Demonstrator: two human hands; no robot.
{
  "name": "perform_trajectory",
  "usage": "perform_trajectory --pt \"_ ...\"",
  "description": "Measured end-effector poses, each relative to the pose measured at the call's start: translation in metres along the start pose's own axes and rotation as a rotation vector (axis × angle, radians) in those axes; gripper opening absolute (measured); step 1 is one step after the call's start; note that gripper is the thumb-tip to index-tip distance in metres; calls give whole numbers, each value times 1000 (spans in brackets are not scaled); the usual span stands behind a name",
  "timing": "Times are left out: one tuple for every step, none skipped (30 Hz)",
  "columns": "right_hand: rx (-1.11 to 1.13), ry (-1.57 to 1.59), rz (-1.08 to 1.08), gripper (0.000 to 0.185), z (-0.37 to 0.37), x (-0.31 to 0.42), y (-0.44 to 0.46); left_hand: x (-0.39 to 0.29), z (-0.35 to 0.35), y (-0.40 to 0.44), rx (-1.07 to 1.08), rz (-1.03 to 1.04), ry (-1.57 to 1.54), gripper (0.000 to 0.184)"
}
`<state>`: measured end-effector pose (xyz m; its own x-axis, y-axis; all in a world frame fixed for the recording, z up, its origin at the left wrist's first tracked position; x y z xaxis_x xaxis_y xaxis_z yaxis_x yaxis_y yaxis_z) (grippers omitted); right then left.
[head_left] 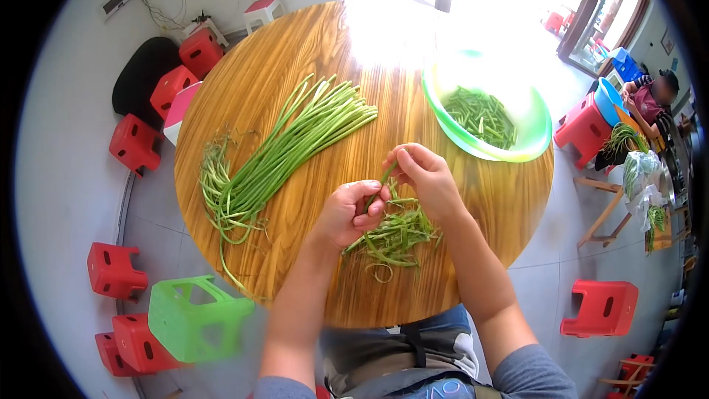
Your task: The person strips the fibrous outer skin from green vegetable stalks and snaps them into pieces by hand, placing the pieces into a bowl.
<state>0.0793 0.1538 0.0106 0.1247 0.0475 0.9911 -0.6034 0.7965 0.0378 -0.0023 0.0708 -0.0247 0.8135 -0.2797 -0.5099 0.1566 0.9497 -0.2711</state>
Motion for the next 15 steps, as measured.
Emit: perform_trajectory --pt "-10 3 -22 16 1 1 0 -2 -2 0 -36 12 18 20" --pt "-39 -190 -174 13 2 13 -4 -3 -4 0 -72 23 36 20" --pt "-67 -383 -324 10 7 25 -11 -3 -7 0 -109 35 52 20" --pt "-93 -576 -474 7 14 37 -17 -5 -7 -1 -122 54 86 20" --pt "-56 -690 -661 6 26 48 -23 -7 -8 0 -135 75 120 20" --pt "-53 -744 -728 6 30 50 -25 -8 -8 -1 -150 95 154 21" --pt "-51 -797 -794 7 35 52 -29 -9 -14 3 -162 143 206 22" --pt "-51 -851 -859 8 39 54 -32 -6 -23 9 -173 189 259 22" --pt "-53 -852 -840 11 39 50 -30 -6 -26 10 -183 213 286 23" --pt "-52 -867 -852 11 40 50 -32 -6 -28 11 -192 237 314 23" --pt "-52 -881 -864 11 41 51 -33 -6 -29 10 -200 237 318 23" --pt "-52 -895 -876 11 42 51 -34 -7 -28 10 -200 246 330 23" --pt "-68 -884 -877 10 40 51 -34 -8 -28 10 -199 254 343 23" --pt "-85 -872 -878 9 39 51 -34 -8 -28 11 -188 271 363 22" --pt "-102 -861 -879 8 37 51 -34 -9 -24 9 -185 257 352 22"
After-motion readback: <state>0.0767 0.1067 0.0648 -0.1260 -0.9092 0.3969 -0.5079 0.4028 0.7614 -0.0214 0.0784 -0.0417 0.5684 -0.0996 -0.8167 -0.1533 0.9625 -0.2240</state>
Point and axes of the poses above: each hand's wrist, its own y-axis towards the middle knuckle, its own z-axis out of the palm, x = y × z, the point moved 8 cm from there along y, towards the middle knuckle, and after that the axes turned 9 degrees about -y, right-handed, at the moved point
